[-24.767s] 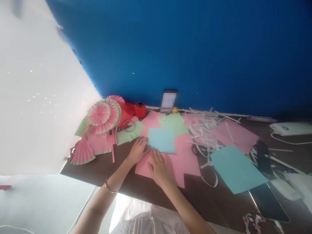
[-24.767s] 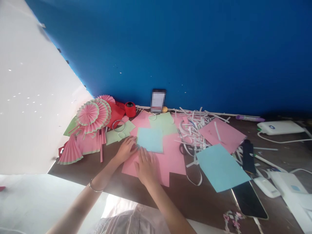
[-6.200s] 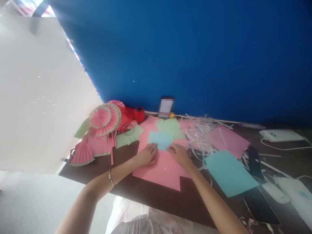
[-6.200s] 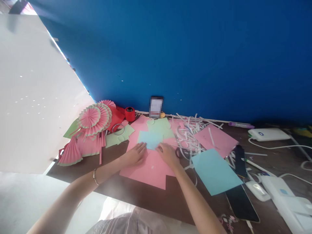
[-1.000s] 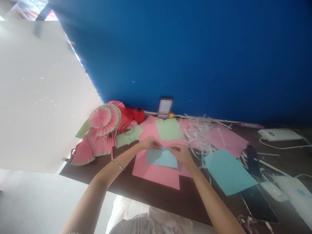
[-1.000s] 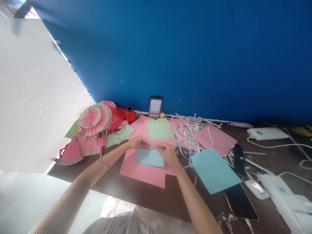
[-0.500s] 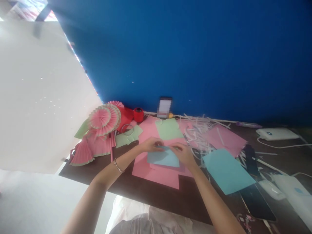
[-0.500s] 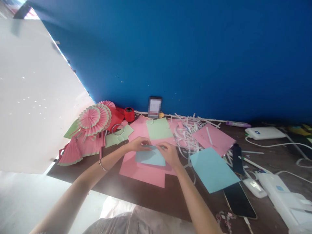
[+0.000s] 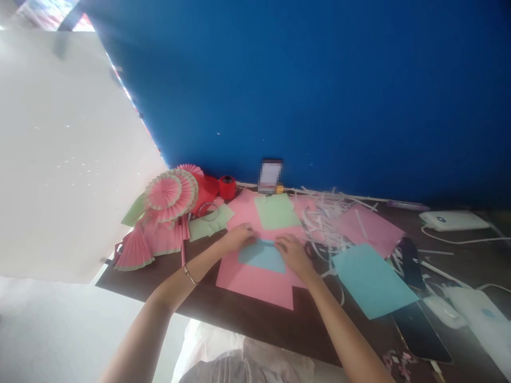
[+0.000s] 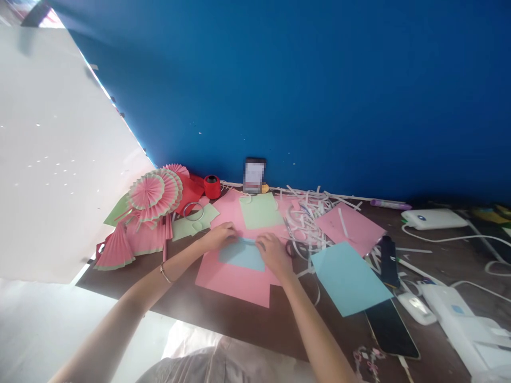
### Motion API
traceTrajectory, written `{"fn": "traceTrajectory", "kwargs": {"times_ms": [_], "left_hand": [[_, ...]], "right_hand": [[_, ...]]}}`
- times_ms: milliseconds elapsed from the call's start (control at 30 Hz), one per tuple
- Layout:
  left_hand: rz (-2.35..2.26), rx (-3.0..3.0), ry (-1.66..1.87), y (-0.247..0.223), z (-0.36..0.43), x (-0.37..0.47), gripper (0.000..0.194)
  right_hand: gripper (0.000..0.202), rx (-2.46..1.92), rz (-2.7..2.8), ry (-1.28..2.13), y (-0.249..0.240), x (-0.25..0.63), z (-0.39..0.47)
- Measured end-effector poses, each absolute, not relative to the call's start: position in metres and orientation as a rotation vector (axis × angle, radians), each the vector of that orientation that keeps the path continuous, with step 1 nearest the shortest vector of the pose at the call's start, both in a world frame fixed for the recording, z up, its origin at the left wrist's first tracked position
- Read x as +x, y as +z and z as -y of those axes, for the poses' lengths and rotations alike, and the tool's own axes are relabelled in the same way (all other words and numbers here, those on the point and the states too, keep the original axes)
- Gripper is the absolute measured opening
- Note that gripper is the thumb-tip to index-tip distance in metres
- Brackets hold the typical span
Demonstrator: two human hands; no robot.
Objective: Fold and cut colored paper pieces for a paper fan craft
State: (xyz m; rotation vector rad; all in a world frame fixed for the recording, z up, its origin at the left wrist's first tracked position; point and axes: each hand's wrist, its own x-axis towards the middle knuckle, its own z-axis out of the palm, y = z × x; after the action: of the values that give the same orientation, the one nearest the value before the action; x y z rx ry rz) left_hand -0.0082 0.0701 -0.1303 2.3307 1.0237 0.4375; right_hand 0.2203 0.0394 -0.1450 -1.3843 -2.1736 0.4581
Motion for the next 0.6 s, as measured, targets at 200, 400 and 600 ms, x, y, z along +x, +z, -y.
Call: {"fn": "traceTrajectory", "kwargs": {"times_ms": [200, 400, 600], "left_hand": [[-0.985, 2.489, 0.388, -0.135, -0.069, -0.014, 0.026], [-1.025, 2.594, 0.374, -0.141, -0.063, -0.018, 0.025], [-1.230, 2.256, 0.584, -0.147, -0.062, -0.022, 0.023]], "right_hand": [[0.021, -1.307, 2.349, 0.359, -0.140, 0.217, -0.033], [0.020, -1.217, 2.450, 0.428, -0.138, 0.216, -0.032], [0.024, -1.390, 2.305, 0.509, -0.142, 0.214, -0.040]]}}
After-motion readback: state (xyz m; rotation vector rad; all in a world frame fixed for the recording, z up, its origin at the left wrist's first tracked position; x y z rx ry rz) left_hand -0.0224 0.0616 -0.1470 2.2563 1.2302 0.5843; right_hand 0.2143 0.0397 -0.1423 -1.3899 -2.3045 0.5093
